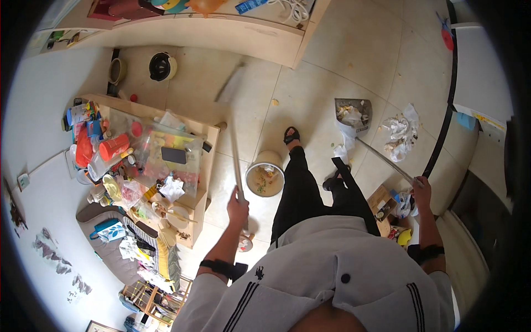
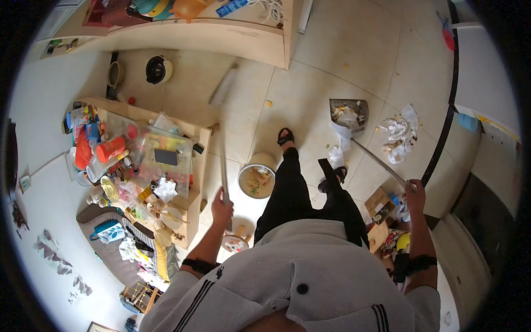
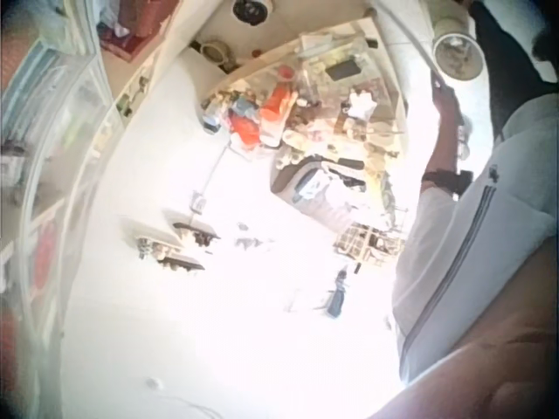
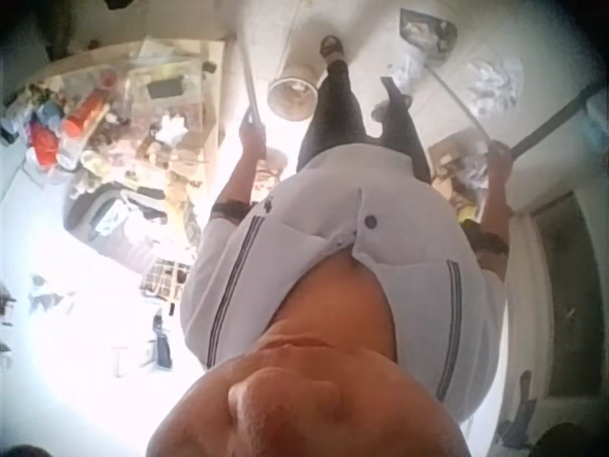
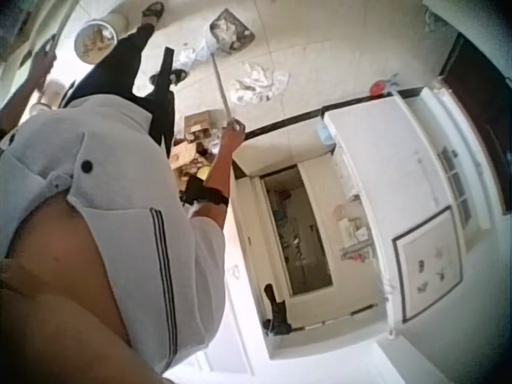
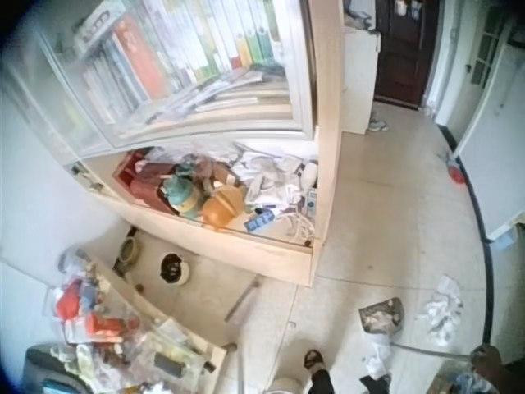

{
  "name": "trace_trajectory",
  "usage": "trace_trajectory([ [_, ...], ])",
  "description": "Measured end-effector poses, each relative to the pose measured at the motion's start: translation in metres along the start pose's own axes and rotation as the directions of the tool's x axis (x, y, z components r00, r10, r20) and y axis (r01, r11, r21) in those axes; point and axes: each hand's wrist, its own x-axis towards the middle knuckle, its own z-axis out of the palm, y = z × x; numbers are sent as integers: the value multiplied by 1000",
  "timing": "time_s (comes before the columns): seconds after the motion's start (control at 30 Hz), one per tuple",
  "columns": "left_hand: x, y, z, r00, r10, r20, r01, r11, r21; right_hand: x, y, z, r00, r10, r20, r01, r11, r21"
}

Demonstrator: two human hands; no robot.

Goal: Sweeping debris and trash from a tile floor into a dustpan using a broom.

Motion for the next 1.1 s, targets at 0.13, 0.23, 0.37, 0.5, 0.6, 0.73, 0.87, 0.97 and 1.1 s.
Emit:
trace_trajectory([
  [0.13, 82, 30, -6, 993, -35, -117, -1, 956, -292, -3, 3, 2, 1000, -13, 3, 13, 1000, -2],
  [0.23, 152, 63, -14, 963, -40, -267, -75, 911, -405, -13, -11, 7, 1000, 18, -12, -18, 999, -28],
  [0.37, 251, 85, -36, 974, -171, -151, 40, 781, -623, -20, -14, 14, 998, 55, 6, -55, 997, 61],
  [0.5, 283, 136, -29, 946, -316, 74, 221, 459, -860, -26, -12, 16, 999, 16, -43, -16, 1000, -4],
  [0.6, 300, 147, -39, 858, -377, 348, 493, 419, -762, -28, -27, 18, 998, 54, -38, -54, 998, -15],
  [0.73, 270, 145, 5, 876, -271, 400, 478, 604, -638, -27, -22, 14, 998, 28, -58, -32, 998, -62],
  [0.87, 193, 117, 61, 893, -254, 373, 416, 782, -464, -24, -19, 10, 997, 27, -79, -32, 997, -69],
  [0.97, 138, 83, 100, 920, -258, 295, 352, 875, -332, -21, -21, 5, 997, -11, -79, -1, 990, -142],
  [1.1, 63, 66, 127, 935, -218, 279, 266, 953, -147, -15, -12, -8, 998, -21, -62, 11, 988, -156],
])
